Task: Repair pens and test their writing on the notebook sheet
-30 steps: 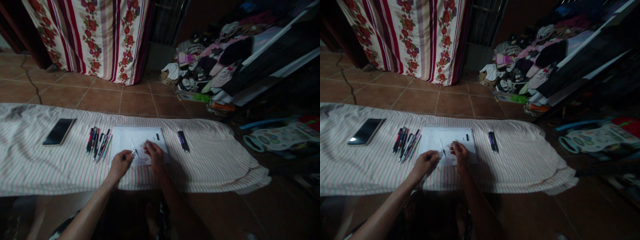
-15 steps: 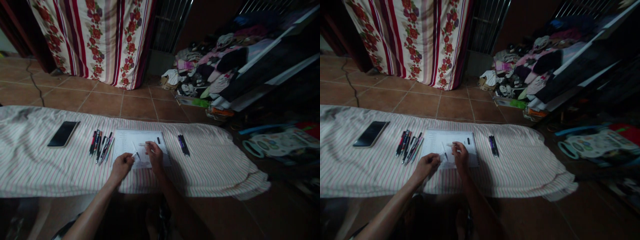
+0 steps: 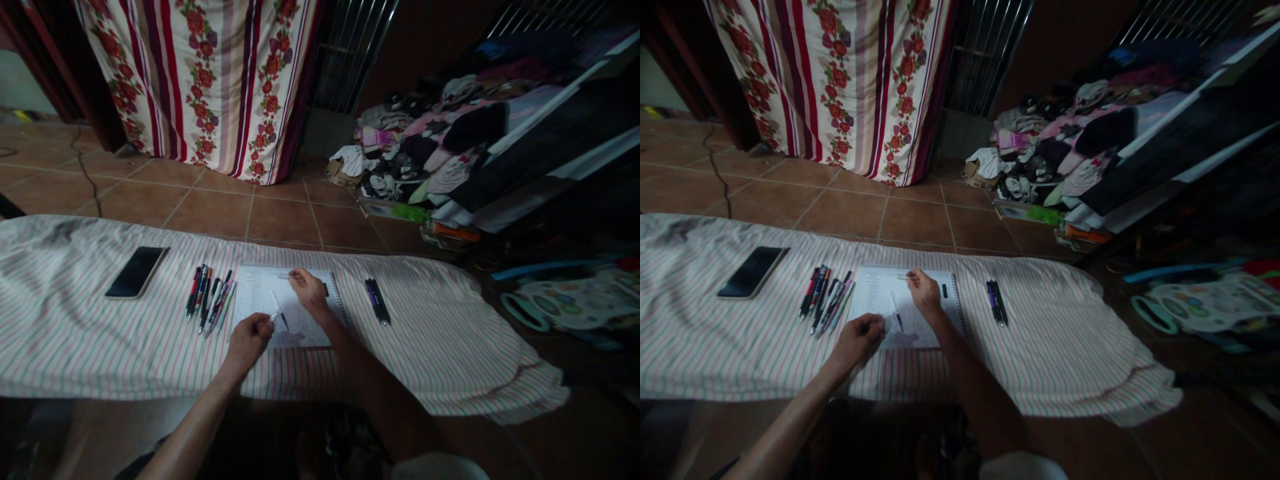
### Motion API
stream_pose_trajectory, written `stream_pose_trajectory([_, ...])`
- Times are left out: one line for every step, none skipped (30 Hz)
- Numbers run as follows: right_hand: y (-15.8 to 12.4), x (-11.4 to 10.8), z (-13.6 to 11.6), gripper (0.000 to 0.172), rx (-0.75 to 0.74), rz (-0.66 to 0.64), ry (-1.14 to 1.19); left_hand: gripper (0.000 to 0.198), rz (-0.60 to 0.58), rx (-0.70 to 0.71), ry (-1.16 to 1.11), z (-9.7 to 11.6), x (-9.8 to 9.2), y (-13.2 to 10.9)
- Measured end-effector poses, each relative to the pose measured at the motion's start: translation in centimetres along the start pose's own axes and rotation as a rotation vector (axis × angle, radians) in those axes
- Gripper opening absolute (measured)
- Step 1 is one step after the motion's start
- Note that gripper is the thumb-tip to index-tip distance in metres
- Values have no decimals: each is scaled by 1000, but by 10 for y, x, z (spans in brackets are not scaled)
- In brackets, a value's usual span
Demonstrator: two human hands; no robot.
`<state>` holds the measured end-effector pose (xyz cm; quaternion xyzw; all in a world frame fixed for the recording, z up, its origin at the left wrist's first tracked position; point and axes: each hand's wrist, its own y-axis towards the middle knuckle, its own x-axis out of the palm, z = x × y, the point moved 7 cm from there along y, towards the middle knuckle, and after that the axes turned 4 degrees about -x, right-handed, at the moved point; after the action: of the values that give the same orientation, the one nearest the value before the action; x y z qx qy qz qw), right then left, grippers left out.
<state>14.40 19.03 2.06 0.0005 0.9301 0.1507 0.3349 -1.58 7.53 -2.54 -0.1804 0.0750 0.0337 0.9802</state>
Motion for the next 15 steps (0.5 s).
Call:
stream_pose_trajectory([2, 3, -2, 15, -26, -29, -25, 25, 4, 6, 2, 0, 0, 0])
stream_pose_trajectory([4, 6, -3, 16, -51, -55, -54, 25, 8, 11, 4, 0, 0, 1])
stream_pose_trajectory([5, 9, -4, 16, -72, -77, -87, 24, 10, 13, 7, 0, 0, 1])
stream_pose_trajectory([6, 11, -5, 17, -90, -94, -124, 24, 12, 15, 10, -1, 0, 1])
stream_pose_trajectory([7, 13, -5, 17, -106, -108, -162, 24, 14, 16, 13, -1, 0, 1])
stream_pose_trajectory([8, 15, -5, 17, -119, -119, -201, 24, 16, 17, 16, -2, 0, 2])
stream_pose_trajectory([8, 17, -4, 17, -130, -130, -239, 24, 17, 17, 19, -2, 0, 2])
stream_pose_trajectory([9, 18, -4, 16, -140, -140, -276, 24, 18, 17, 21, -3, 0, 2])
stream_pose_trajectory([9, 19, -4, 15, -147, -149, -312, 24, 19, 16, 23, -3, 0, 2])
stream_pose_trajectory([9, 20, -4, 15, -154, -158, -345, 24, 19, 15, 24, -3, 0, 2])
stream_pose_trajectory([8, 21, -4, 14, -159, -166, -376, 24, 19, 13, 25, -3, -1, 2])
stream_pose_trajectory([8, 21, -4, 14, -164, -174, -404, 24, 18, 10, 26, -4, -1, 2])
stream_pose_trajectory([8, 22, -4, 14, -169, -181, -428, 24, 17, 5, 26, -4, -1, 2])
stream_pose_trajectory([7, 23, -4, 14, -175, -187, -449, 24, 16, -2, 27, -4, -1, 2])
stream_pose_trajectory([7, 23, -4, 14, -179, -192, -465, 24, 14, -10, 28, -5, -2, 3])
